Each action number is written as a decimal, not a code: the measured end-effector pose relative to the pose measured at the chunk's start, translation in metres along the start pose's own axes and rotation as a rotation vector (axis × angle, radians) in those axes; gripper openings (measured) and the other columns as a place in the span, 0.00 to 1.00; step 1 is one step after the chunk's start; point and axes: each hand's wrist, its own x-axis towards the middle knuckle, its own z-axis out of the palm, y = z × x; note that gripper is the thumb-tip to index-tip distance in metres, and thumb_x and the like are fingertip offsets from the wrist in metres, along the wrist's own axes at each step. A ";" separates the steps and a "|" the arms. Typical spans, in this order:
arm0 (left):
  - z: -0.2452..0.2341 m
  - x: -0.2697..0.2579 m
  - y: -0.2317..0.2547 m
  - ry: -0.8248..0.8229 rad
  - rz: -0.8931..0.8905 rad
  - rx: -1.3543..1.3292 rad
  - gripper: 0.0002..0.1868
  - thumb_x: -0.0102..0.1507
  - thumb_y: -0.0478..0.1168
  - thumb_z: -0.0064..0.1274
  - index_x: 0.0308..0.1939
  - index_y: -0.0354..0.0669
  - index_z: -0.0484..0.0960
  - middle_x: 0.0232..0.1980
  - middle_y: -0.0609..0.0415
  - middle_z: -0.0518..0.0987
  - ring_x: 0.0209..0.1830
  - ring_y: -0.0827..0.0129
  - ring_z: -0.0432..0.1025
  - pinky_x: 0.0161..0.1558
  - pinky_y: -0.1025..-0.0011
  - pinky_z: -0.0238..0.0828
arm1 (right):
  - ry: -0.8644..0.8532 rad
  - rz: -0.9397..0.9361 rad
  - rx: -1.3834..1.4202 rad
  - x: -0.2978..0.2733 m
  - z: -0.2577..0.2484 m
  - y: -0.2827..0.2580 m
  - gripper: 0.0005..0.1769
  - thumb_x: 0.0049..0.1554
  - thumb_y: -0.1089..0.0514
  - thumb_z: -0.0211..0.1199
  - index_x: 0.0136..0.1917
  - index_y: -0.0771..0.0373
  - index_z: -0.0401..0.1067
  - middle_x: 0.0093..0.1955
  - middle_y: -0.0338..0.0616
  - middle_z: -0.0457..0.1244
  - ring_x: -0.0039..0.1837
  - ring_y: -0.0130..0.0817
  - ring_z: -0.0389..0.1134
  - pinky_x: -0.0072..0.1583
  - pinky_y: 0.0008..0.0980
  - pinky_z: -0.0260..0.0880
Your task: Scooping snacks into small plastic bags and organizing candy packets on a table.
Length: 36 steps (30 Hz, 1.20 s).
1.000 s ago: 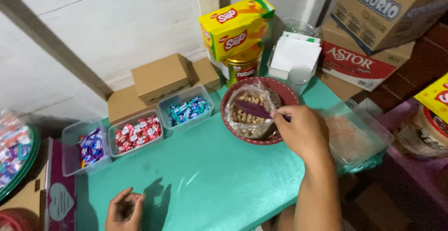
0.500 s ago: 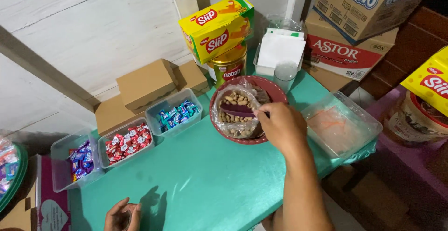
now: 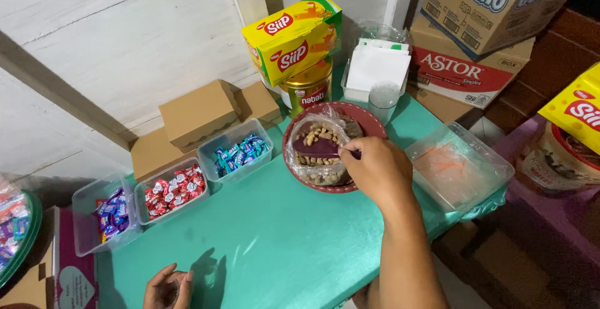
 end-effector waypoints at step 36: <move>0.001 -0.002 0.006 -0.019 0.027 0.006 0.21 0.63 0.26 0.59 0.61 0.30 0.77 0.37 0.42 0.81 0.36 0.66 0.76 0.41 0.74 0.71 | 0.140 -0.014 0.006 0.005 0.010 0.006 0.13 0.55 0.43 0.62 0.49 0.43 0.84 0.53 0.36 0.73 0.54 0.50 0.72 0.49 0.53 0.67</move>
